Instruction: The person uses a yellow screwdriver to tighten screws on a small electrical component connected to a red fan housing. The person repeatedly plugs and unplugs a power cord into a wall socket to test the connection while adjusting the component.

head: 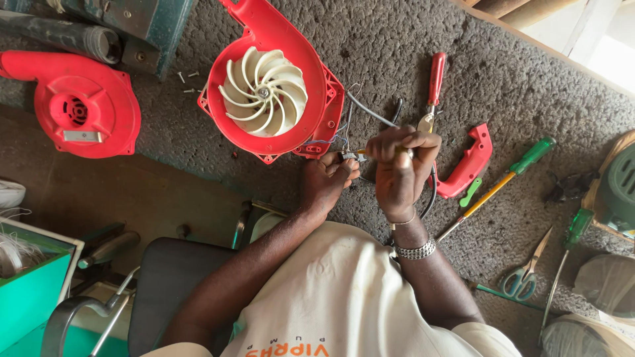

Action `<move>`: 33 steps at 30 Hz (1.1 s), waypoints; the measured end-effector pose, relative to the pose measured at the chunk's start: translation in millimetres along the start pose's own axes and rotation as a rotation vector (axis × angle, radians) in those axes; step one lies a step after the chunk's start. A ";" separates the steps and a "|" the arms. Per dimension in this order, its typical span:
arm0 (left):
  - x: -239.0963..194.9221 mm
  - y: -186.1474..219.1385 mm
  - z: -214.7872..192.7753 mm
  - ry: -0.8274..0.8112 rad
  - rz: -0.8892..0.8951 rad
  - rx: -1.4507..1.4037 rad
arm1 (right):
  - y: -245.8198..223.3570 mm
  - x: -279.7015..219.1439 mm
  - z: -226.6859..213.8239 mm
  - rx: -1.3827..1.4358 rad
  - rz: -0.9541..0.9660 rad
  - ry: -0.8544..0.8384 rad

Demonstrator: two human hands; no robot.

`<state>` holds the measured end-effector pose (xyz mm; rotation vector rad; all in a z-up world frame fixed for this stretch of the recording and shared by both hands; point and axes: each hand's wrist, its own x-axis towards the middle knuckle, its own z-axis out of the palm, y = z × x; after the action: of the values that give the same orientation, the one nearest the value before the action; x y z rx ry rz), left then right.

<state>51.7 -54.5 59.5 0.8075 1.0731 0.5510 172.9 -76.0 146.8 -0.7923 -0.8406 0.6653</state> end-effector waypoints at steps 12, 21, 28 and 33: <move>-1.2 6.3 -3.6 -0.029 -0.075 0.007 | -54.5 12.4 -26.8 -0.614 -0.068 -0.412; -0.1 6.3 -6.6 -0.059 -0.066 -0.011 | -51.4 14.2 -16.6 -0.589 -0.065 -0.296; 0.1 6.1 -6.4 -0.065 -0.055 0.022 | -61.7 11.3 -10.0 -0.902 -0.108 -0.304; 0.1 9.9 -7.4 -0.069 -0.076 0.019 | -62.4 15.7 -11.4 -0.798 -0.145 -0.519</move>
<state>44.8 -46.2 65.5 0.7931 1.0422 0.4463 202.8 -101.4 199.1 -1.2762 -1.6727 0.3926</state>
